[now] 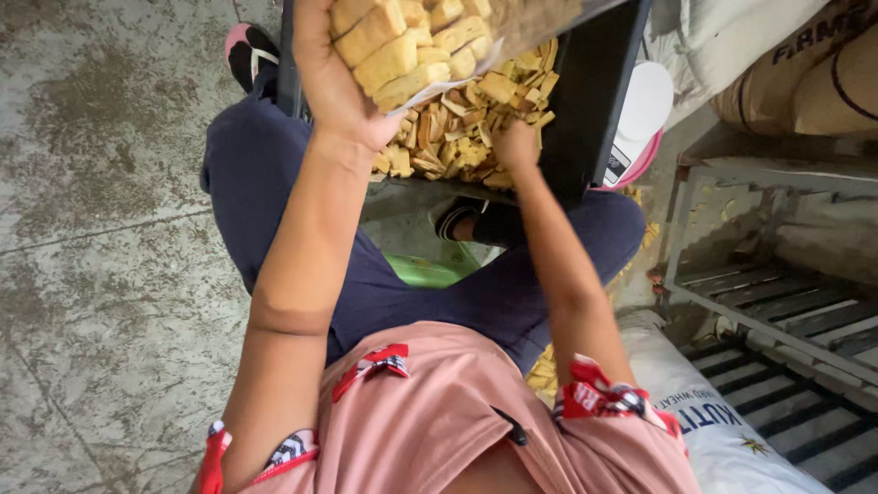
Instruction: The person sits on a low stool and packs rectangular yellow snack pieces from a large bin into clear plastic bags. They use a digital scale to weigh the snacks and adjust the contents to reach a target weight before setting the filled bag aside.
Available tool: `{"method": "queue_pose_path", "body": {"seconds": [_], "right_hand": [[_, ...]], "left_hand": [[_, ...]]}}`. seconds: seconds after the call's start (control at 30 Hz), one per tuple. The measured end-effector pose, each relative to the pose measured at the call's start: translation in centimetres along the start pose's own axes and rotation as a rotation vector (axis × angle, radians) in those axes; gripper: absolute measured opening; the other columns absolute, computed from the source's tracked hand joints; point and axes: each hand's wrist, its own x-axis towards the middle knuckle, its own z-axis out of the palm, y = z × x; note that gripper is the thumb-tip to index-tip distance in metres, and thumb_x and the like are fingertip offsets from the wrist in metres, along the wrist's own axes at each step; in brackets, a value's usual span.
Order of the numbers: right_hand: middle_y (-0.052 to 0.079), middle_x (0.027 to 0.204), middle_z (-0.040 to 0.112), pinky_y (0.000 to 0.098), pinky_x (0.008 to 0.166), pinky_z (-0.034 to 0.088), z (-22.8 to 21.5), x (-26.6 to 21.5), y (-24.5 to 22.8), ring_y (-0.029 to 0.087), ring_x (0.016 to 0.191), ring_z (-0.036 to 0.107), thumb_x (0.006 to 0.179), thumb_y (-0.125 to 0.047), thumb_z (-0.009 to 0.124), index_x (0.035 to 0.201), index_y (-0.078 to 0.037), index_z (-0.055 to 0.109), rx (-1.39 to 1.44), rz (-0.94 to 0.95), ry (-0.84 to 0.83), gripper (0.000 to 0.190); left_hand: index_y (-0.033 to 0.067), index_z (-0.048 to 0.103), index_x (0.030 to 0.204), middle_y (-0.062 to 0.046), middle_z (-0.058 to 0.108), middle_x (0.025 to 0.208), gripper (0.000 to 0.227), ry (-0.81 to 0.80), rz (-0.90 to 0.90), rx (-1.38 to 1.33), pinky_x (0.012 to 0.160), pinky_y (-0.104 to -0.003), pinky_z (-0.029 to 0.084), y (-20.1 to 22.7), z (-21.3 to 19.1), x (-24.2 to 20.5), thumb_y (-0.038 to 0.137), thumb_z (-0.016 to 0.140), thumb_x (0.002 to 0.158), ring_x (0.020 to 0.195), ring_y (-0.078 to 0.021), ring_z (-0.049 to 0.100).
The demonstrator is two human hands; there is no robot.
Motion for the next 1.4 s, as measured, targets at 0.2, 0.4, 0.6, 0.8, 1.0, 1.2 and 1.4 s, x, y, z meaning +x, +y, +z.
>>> {"method": "queue_pose_path", "body": {"seconds": [0.2, 0.4, 0.6, 0.8, 1.0, 1.2, 1.4], "right_hand": [[0.016, 0.105, 0.075, 0.0521, 0.078, 0.055, 3.1, -0.3, -0.7, 0.04, 0.093, 0.07, 0.086, -0.028, 0.073, 0.106, -0.015, 0.074, 0.059, -0.038, 0.337, 0.024], [0.015, 0.09, 0.076, 0.0448, 0.081, 0.057, 5.1, -0.3, -0.2, 0.034, 0.087, 0.073, 0.077, -0.03, 0.081, 0.104, -0.008, 0.069, 0.386, 0.036, 0.184, 0.037], [0.02, 0.094, 0.073, 0.0474, 0.082, 0.054, 5.2, 0.0, -0.8, 0.04, 0.09, 0.069, 0.084, -0.03, 0.077, 0.116, -0.005, 0.069, 0.304, -0.061, 0.167, 0.042], [0.02, 0.106, 0.074, 0.0485, 0.086, 0.053, 5.2, 1.3, -1.2, 0.038, 0.097, 0.069, 0.106, -0.031, 0.067, 0.125, -0.004, 0.066, 0.491, -0.119, 0.265, 0.033], [0.013, 0.085, 0.06, 0.0502, 0.063, 0.041, 0.6, 6.7, 0.6, 0.031, 0.07, 0.051, 0.097, -0.021, 0.076, 0.127, 0.008, 0.059, 1.185, 0.196, -0.223, 0.046], [0.021, 0.109, 0.072, 0.0479, 0.087, 0.054, -1.5, 8.7, -0.6, 0.038, 0.099, 0.068, 0.093, -0.052, 0.074, 0.106, -0.011, 0.078, -0.226, -0.195, -0.051, 0.043], [0.019, 0.106, 0.074, 0.0495, 0.084, 0.053, -0.4, 7.8, 0.3, 0.04, 0.1, 0.067, 0.082, -0.042, 0.08, 0.104, -0.013, 0.078, -0.131, -0.336, 0.008, 0.037]], "left_hand": [[0.0089, 0.067, 0.116, -0.004, 0.072, 0.113, 0.035, 0.036, 0.069, 0.021, 0.097, -0.04, 0.058, 1.0, 1.2, 0.1, 0.04, 0.057, 0.103, 0.107, -0.0224, 0.072], [0.0081, 0.068, 0.117, -0.005, 0.073, 0.114, 0.032, 0.024, 0.053, 0.012, 0.097, -0.039, 0.058, 0.7, 1.0, 0.1, 0.037, 0.059, 0.106, 0.105, -0.0225, 0.072], [0.0079, 0.067, 0.118, -0.005, 0.073, 0.114, 0.031, 0.066, 0.013, 0.02, 0.098, -0.041, 0.059, 0.4, 1.8, 0.3, 0.034, 0.061, 0.102, 0.107, -0.0238, 0.073], [0.0074, 0.067, 0.118, -0.006, 0.072, 0.114, 0.031, 0.053, 0.023, 0.016, 0.096, -0.041, 0.059, 0.4, 2.1, 0.3, 0.034, 0.064, 0.102, 0.106, -0.0241, 0.073], [0.0072, 0.067, 0.119, -0.006, 0.073, 0.114, 0.037, 0.074, -0.011, 0.032, 0.099, -0.044, 0.06, 0.5, 2.1, -0.2, 0.038, 0.065, 0.099, 0.107, -0.0247, 0.073], [0.0077, 0.065, 0.125, -0.006, 0.072, 0.116, 0.038, 0.008, -0.049, -0.021, 0.098, -0.041, 0.059, 0.1, 2.3, 0.2, 0.039, 0.066, 0.104, 0.106, -0.0236, 0.072], [0.005, 0.066, 0.122, -0.009, 0.072, 0.116, 0.037, 0.054, -0.064, -0.016, 0.097, -0.043, 0.06, -0.1, 1.5, 0.3, 0.036, 0.064, 0.102, 0.104, -0.0255, 0.073]]}}
